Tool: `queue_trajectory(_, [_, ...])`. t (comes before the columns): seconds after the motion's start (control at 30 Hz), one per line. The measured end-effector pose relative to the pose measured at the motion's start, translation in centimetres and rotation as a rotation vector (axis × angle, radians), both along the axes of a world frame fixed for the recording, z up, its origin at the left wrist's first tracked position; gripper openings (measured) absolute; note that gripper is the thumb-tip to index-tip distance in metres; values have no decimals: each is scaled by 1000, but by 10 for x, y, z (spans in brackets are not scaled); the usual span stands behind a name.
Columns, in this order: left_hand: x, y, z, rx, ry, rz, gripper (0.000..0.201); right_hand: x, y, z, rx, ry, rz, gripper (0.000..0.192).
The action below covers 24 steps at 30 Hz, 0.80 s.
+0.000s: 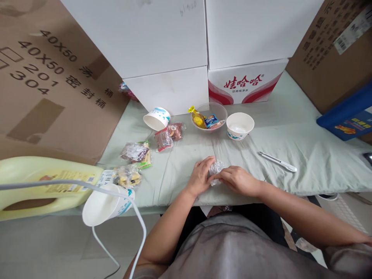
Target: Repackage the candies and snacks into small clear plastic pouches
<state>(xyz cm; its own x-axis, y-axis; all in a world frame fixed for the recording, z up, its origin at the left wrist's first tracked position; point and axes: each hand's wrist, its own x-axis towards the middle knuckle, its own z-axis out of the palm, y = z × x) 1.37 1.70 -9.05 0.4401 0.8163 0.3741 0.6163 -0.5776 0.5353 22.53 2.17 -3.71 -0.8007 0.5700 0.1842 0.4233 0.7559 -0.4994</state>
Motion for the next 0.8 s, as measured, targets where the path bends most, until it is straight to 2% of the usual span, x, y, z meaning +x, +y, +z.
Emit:
queue_trajectory(0.13, [-1, 0, -6, -39, -40, 51, 77, -17, 26, -6, -13, -95, -218, 28])
queue_trajectory(0.27, [0, 0, -5, -39, -50, 76, 76, -31, 39, -16, -26, -297, -386, 26])
queue_trajectory(0.33, [0, 0, -2, -36, -81, 79, 66, -34, 38, -20, -15, -351, -417, 26])
queue_trajectory(0.5, [3, 2, 0, -18, -15, 147, 15, -31, 38, -25, 28, -353, -485, 27])
queue_trajectory(0.63, [8, 4, -4, 17, 51, 207, 14, -14, 48, -22, 90, -283, -686, 23])
queue_trajectory(0.7, [9, 5, -5, 25, 51, 207, 17, -8, 45, -21, 157, -182, -645, 23])
queue_trajectory(0.8, [7, 4, -5, 33, 42, 193, 24, -8, 30, -26, 208, -51, -337, 23])
